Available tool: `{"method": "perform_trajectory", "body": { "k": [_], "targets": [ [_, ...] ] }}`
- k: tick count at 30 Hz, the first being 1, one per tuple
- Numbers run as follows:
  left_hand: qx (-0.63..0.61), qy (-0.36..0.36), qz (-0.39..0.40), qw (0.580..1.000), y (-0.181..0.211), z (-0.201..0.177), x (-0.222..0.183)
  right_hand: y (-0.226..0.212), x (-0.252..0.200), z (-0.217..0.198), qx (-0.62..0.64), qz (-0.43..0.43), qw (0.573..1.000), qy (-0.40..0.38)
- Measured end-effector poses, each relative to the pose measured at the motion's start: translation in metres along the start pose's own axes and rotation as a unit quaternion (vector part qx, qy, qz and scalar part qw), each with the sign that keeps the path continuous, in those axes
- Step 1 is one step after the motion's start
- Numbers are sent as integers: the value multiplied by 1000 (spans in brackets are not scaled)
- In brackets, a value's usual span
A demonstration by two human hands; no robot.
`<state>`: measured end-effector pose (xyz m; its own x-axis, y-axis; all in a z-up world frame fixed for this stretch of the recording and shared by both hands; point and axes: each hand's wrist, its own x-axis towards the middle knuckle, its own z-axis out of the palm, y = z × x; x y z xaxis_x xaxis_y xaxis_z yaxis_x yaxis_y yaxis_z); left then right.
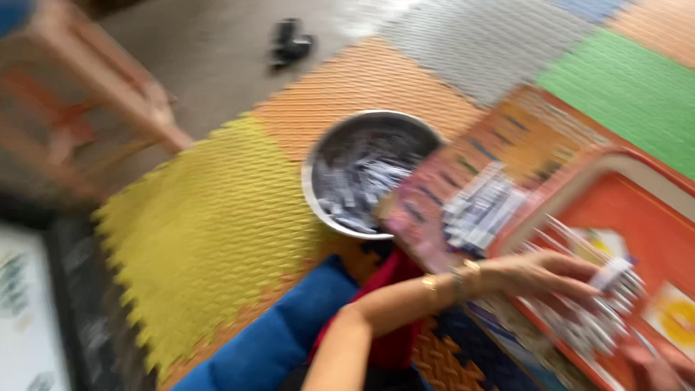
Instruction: The person assembles pens by inserting ink cartridges into clear barrels and attaching blue caps while sitting on a floor mat.
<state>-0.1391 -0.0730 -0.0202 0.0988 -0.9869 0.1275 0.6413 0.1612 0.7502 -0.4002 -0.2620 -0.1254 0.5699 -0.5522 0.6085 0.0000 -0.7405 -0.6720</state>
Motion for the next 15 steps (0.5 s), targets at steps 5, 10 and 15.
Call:
{"method": "perform_trajectory", "body": {
  "k": [5, 10, 15],
  "targets": [
    [126, -11, -100, 987, 61, 51, -21, -167, 57, 9, 186, 373, 889, 190],
    [-8, -8, -63, 998, 19, 16, -7, -170, 58, 14, 213, 202, 947, 128],
    [-17, -13, -67, 998, 25, 24, -9, -195, 77, 20, 178, 151, 967, 105]
  ]
}}
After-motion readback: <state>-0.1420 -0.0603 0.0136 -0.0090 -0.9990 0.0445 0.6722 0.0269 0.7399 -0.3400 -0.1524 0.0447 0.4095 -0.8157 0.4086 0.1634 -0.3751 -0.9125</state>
